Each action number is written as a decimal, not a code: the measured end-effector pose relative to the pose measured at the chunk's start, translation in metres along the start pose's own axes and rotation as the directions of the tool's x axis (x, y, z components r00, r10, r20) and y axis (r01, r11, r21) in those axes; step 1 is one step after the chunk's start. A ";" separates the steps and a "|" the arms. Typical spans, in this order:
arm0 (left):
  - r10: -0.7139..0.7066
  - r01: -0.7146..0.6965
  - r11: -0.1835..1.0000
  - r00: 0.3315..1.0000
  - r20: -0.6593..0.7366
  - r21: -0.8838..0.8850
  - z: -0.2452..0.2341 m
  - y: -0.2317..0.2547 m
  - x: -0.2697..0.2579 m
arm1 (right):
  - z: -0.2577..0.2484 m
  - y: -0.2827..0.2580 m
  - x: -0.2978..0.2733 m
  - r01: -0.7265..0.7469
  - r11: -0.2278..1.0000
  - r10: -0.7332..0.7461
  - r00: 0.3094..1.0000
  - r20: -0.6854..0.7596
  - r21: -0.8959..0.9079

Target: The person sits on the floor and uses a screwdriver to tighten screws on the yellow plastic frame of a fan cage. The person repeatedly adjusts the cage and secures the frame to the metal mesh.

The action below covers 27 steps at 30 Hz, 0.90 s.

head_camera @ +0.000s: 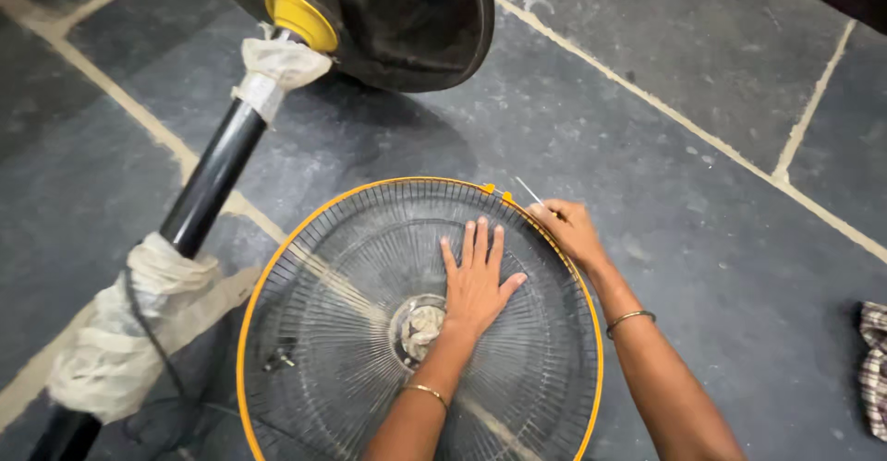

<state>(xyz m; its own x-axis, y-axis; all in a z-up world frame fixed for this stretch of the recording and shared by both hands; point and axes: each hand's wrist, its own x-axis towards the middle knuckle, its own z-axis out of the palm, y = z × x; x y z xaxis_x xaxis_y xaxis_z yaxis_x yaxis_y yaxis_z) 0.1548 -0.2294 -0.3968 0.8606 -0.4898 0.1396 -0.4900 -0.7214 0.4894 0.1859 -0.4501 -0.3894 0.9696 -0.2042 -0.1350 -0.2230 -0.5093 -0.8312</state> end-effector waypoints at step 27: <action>-0.045 0.045 0.995 0.999 -0.005 0.088 0.020 0.000 0.000 | 0.057 0.002 0.065 -0.063 0.961 0.029 0.991 -0.130 -0.270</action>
<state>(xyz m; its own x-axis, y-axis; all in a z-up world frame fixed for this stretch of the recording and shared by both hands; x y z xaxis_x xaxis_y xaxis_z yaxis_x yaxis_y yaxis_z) 0.1523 -0.2391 -0.4141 0.8823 -0.4547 0.1215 -0.4610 -0.7829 0.4179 0.2547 -0.4168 -0.4301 0.9415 -0.3254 -0.0880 -0.3029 -0.7018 -0.6447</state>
